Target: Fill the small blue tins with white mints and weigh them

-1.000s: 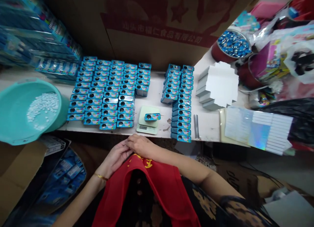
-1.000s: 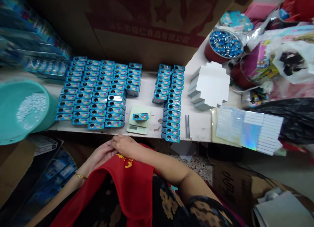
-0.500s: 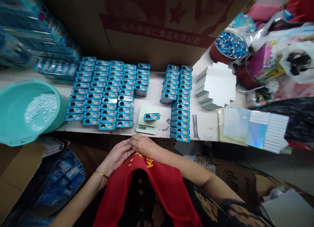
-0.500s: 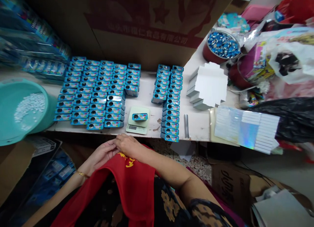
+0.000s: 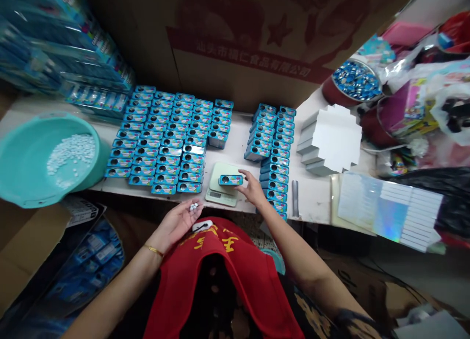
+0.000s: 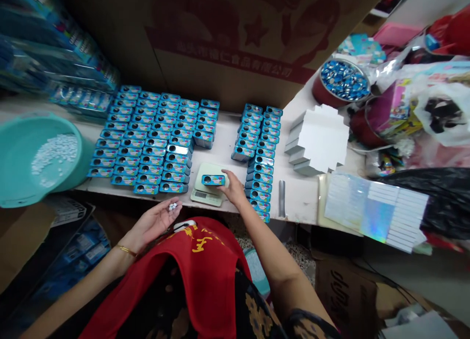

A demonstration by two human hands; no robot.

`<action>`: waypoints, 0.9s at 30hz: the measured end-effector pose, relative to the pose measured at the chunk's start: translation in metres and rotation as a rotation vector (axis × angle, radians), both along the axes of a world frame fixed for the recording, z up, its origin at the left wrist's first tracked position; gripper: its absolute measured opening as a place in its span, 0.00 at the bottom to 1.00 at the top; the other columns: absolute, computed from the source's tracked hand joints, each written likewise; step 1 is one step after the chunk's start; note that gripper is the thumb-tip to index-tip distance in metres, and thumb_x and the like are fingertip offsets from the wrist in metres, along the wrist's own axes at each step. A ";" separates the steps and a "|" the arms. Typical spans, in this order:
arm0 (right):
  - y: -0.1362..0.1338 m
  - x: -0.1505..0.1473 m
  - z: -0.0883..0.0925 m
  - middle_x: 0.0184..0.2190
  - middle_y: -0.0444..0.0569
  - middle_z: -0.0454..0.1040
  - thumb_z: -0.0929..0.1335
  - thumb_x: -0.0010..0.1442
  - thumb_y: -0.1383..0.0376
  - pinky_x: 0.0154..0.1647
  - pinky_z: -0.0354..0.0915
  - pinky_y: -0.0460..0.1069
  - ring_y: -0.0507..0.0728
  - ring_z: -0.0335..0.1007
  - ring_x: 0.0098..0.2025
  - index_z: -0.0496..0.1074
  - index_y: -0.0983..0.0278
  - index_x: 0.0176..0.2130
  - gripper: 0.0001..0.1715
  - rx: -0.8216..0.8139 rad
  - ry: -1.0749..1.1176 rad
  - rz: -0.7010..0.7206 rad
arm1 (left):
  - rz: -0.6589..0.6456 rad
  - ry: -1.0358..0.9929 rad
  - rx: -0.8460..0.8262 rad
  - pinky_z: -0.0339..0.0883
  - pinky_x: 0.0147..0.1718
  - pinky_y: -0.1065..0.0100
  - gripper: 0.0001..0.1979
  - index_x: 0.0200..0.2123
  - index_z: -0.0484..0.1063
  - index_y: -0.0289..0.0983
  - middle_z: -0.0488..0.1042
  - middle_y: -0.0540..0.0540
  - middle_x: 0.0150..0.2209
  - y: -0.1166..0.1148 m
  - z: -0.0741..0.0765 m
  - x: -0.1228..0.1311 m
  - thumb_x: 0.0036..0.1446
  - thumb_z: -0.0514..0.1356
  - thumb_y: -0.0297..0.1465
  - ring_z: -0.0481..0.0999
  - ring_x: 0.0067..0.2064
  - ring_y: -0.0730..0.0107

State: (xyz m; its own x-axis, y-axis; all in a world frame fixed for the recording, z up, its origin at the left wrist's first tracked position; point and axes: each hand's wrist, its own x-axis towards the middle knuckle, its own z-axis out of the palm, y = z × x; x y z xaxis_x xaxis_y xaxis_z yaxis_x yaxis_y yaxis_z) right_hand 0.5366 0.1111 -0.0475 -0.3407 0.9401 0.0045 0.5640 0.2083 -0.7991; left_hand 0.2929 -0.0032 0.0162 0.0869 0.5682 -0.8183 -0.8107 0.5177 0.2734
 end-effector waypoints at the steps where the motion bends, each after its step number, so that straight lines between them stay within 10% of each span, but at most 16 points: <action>1: 0.004 -0.002 -0.005 0.44 0.50 0.69 0.68 0.49 0.63 0.45 0.63 0.53 0.57 0.66 0.44 0.64 0.64 0.47 0.24 -0.052 0.014 0.037 | 0.012 -0.014 -0.002 0.71 0.38 0.68 0.09 0.35 0.72 0.28 0.75 0.38 0.34 0.005 -0.001 0.001 0.55 0.52 0.21 0.76 0.37 0.67; 11: -0.020 -0.041 0.102 0.44 0.52 0.68 0.65 0.51 0.69 0.41 0.56 0.53 0.60 0.59 0.43 0.63 0.63 0.51 0.25 0.360 -0.510 0.412 | 0.139 -0.071 0.019 0.71 0.30 0.66 0.07 0.30 0.68 0.32 0.72 0.44 0.25 0.055 -0.013 0.030 0.57 0.52 0.27 0.74 0.28 0.69; 21: -0.034 -0.036 0.112 0.45 0.53 0.69 0.63 0.54 0.69 0.42 0.54 0.55 0.61 0.58 0.44 0.63 0.61 0.52 0.25 0.453 -0.565 0.391 | 0.068 -0.066 0.028 0.70 0.29 0.68 0.07 0.27 0.67 0.33 0.70 0.45 0.24 0.057 -0.014 0.035 0.56 0.54 0.28 0.72 0.27 0.71; 27: -0.023 -0.026 0.071 0.44 0.52 0.69 0.65 0.52 0.68 0.46 0.58 0.56 0.61 0.61 0.46 0.65 0.61 0.49 0.23 0.252 -0.270 0.212 | 0.096 -0.079 0.061 0.70 0.29 0.70 0.04 0.29 0.68 0.31 0.71 0.43 0.28 0.058 -0.010 0.032 0.55 0.54 0.23 0.73 0.29 0.71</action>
State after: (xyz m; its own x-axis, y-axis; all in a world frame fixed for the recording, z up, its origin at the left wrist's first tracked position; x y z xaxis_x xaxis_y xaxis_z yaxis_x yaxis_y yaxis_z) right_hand 0.5106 0.0885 0.0232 -0.5468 0.8301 0.1093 0.6696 0.5119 -0.5381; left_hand 0.3246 0.0553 0.0065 0.0927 0.6258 -0.7744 -0.8762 0.4208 0.2351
